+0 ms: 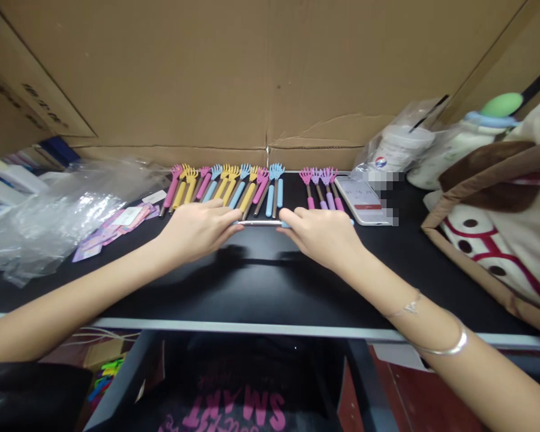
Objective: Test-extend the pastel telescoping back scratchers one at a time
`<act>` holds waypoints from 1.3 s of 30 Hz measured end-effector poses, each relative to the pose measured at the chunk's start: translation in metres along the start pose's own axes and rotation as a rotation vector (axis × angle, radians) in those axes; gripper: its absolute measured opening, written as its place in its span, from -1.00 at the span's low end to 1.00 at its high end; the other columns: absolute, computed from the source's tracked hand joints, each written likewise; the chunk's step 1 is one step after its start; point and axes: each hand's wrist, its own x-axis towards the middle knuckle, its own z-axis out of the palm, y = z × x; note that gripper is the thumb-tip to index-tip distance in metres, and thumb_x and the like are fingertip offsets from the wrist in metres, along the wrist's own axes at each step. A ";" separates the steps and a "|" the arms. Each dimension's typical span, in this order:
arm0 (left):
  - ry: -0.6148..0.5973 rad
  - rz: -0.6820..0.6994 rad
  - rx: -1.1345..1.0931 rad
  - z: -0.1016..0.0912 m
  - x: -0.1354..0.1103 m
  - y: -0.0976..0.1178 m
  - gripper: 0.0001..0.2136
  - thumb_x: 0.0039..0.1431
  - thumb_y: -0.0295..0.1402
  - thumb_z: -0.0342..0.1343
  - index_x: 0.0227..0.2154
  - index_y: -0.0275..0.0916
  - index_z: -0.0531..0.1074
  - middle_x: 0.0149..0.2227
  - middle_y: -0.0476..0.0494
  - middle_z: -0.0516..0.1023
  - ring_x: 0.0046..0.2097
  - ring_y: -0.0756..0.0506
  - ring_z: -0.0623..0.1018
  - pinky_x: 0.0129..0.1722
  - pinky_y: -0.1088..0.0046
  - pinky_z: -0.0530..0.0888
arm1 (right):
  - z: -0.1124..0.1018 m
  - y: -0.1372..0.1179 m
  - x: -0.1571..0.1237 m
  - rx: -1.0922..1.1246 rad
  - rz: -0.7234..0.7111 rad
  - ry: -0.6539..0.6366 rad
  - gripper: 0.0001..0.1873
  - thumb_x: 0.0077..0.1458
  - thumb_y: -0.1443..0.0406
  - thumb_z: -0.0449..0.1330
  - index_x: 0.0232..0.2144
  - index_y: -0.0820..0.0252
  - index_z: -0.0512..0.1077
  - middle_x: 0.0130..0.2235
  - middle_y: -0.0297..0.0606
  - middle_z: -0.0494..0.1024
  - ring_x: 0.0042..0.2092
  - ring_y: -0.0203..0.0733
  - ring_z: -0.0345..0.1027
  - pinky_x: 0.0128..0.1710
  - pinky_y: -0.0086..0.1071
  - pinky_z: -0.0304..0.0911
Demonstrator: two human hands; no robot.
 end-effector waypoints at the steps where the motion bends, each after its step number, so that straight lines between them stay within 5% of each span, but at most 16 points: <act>1: 0.003 0.001 0.014 -0.001 -0.003 -0.003 -0.67 0.38 -0.21 -0.14 -0.36 -0.23 0.44 -0.48 -0.11 0.49 -0.34 -0.11 0.51 -0.54 0.44 0.13 | 0.000 0.007 -0.003 0.000 -0.005 -0.017 -0.54 0.32 0.07 -0.18 -0.36 0.13 0.41 -0.47 -0.28 0.53 -0.51 -0.26 0.32 -0.55 -0.40 -0.27; 4: 0.006 0.005 0.084 -0.002 -0.017 -0.024 -0.69 0.38 -0.23 -0.13 -0.37 -0.23 0.43 -0.47 -0.10 0.51 -0.33 -0.11 0.49 -0.52 0.43 0.17 | 0.004 0.039 -0.016 -0.002 0.018 -0.107 -0.54 0.30 0.03 -0.17 -0.39 0.11 0.38 -0.48 -0.27 0.53 -0.49 -0.23 0.33 -0.53 -0.42 -0.21; 12: 0.004 -0.080 0.346 -0.007 -0.072 -0.129 -0.59 0.41 -0.15 -0.27 -0.42 -0.19 0.39 -0.46 -0.10 0.48 -0.30 -0.12 0.38 -0.49 0.40 0.11 | 0.022 0.146 -0.072 -0.040 0.331 -0.292 -0.70 0.25 0.09 -0.11 -0.35 0.09 0.30 -0.29 -0.12 0.55 -0.30 -0.10 0.36 -0.42 -0.37 0.02; 17: -0.090 -0.184 0.330 -0.007 -0.096 -0.154 -0.62 0.38 -0.18 -0.28 -0.43 -0.16 0.35 -0.44 -0.09 0.45 -0.28 -0.12 0.32 -0.48 0.43 0.10 | 0.031 0.182 -0.094 0.120 0.396 -0.335 -0.82 0.19 0.16 0.01 -0.30 0.09 0.34 -0.25 -0.10 0.53 -0.24 -0.08 0.35 -0.25 -0.32 0.14; 28: -0.134 -0.334 0.152 0.001 -0.105 -0.159 -0.73 0.33 -0.12 -0.11 -0.25 -0.16 0.40 -0.20 -0.07 0.51 -0.12 -0.10 0.37 -0.33 0.52 0.24 | 0.041 0.197 -0.104 0.286 0.430 -0.258 -0.87 0.07 0.20 0.20 -0.31 0.09 0.42 -0.19 -0.08 0.55 -0.18 -0.06 0.37 -0.13 -0.29 0.16; 34: -0.029 -0.568 -0.016 -0.003 -0.110 -0.160 -0.70 0.25 -0.07 0.01 -0.27 -0.18 0.49 -0.13 -0.05 0.46 -0.23 -0.05 0.39 -0.41 0.58 0.18 | 0.026 0.192 -0.109 0.296 0.697 -0.215 -0.74 -0.01 0.09 0.27 -0.33 0.10 0.44 -0.28 -0.15 0.55 -0.32 -0.16 0.34 -0.23 -0.31 0.16; 39: 0.083 -0.596 -0.280 -0.006 -0.114 -0.168 -0.73 0.08 -0.14 0.15 -0.24 -0.19 0.47 -0.17 -0.04 0.43 -0.13 -0.06 0.42 -0.10 0.49 0.33 | 0.014 0.182 -0.104 0.533 0.867 -0.132 -0.55 -0.21 -0.05 0.34 -0.34 0.09 0.43 -0.30 -0.15 0.55 -0.35 -0.17 0.31 -0.33 -0.28 0.17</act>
